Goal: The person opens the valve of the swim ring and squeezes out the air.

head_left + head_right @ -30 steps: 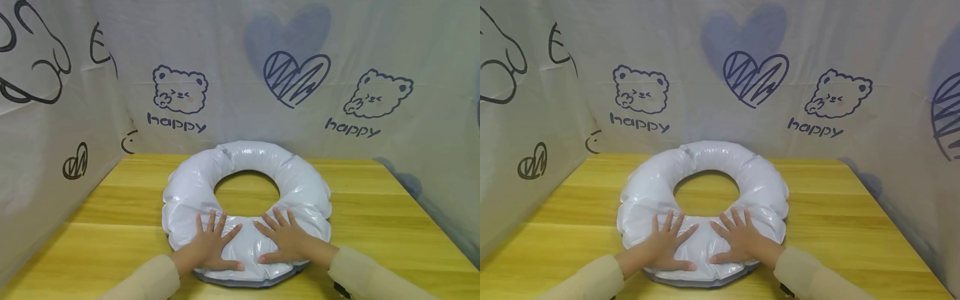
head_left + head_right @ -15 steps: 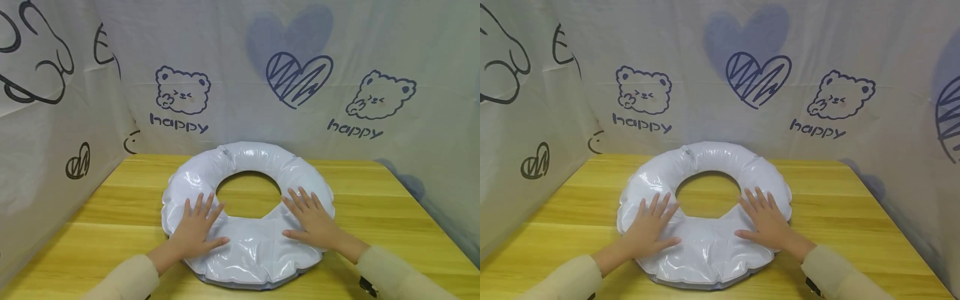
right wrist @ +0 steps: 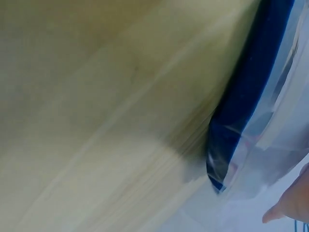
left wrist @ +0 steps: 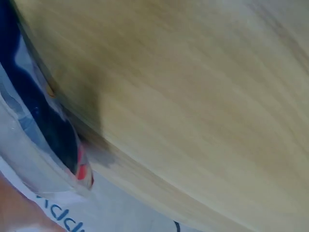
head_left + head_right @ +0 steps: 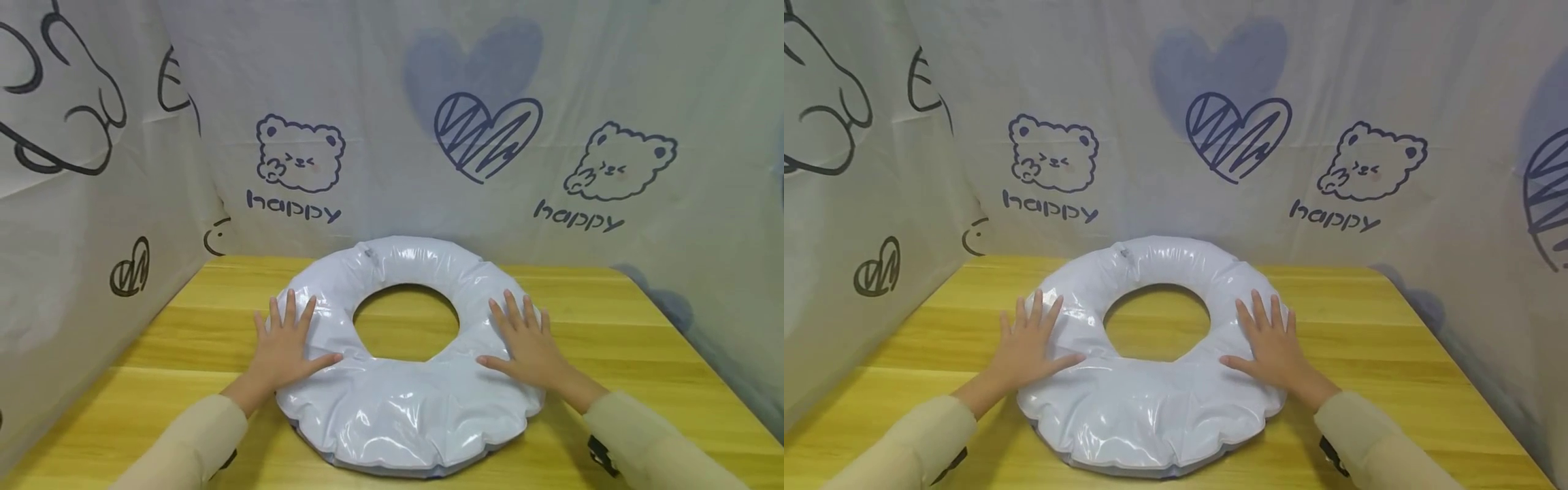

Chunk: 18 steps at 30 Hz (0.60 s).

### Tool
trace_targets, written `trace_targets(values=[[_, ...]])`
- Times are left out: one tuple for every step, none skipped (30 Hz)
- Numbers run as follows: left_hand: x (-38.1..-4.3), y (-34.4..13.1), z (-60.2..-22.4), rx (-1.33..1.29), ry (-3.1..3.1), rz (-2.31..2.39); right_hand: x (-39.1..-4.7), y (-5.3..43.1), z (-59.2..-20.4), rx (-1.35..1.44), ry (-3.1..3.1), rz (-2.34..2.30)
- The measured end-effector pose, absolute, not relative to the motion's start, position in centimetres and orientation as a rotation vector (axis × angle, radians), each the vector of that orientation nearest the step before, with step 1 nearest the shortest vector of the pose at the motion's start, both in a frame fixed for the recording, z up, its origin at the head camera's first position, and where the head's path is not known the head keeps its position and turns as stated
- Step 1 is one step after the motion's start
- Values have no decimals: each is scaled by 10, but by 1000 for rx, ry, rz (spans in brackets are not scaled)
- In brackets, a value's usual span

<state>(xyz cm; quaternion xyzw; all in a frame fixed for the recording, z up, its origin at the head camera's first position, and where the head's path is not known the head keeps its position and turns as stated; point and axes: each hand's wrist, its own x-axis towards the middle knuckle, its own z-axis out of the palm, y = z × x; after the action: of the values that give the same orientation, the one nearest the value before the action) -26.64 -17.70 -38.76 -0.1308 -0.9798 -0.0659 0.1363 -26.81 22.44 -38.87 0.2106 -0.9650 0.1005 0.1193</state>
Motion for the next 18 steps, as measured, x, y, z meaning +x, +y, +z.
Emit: trace_targets(values=[[-268, -177, -388, -366, -2847, -198, -270, 224, -389, 603, -2824, 309], [-270, -177, -388, -357, -2858, -208, -272, 223, -389, 593, -2829, 326], [-271, -177, -388, -350, -2872, -223, -273, 222, -389, 581, -2850, 346], [-272, -176, -389, -346, -2886, -248, -274, 221, -389, 568, -2871, 357], [-273, -175, -390, -342, -2899, -269, -275, 220, -389, 558, -2890, 376], [-274, -174, -390, -339, -2913, -293, -277, 219, -389, 550, -2913, 385], [-275, -173, -390, -334, -2934, -313, -278, 218, -390, 543, -2935, 394], [-275, -173, -391, -330, -2950, -335, -279, 216, -390, 536, -2955, 403], [-276, -173, -391, -329, -2966, -360, -281, 215, -391, 528, -2975, 414], [-276, -172, -391, -326, -2986, -371, -282, 213, -391, 526, -2985, 425], [-277, -172, -391, -325, -3001, -375, -283, 212, -392, 525, -2996, 438], [-277, -171, -392, -326, -3018, -379, -285, 210, -393, 523, -3009, 452], [-278, -171, -392, -329, -3033, -389, -286, 208, -393, 525, -3019, 463], [-278, -170, -393, -336, -3042, -396, -287, 206, -394, 526, -3029, 478], [-278, -169, -393, -340, -3053, -402, -289, 204, -395, 524, -3043, 490], [-278, -167, -393, -342, -3063, -395, -290, 202, -397, 524, -3052, 498], [-279, -166, -395, -345, -3072, -387, -291, 200, -397, 520, -3067, 504], [-280, -165, -396, -345, -3080, -378, -292, 198, -398, 519, -3076, 509]])
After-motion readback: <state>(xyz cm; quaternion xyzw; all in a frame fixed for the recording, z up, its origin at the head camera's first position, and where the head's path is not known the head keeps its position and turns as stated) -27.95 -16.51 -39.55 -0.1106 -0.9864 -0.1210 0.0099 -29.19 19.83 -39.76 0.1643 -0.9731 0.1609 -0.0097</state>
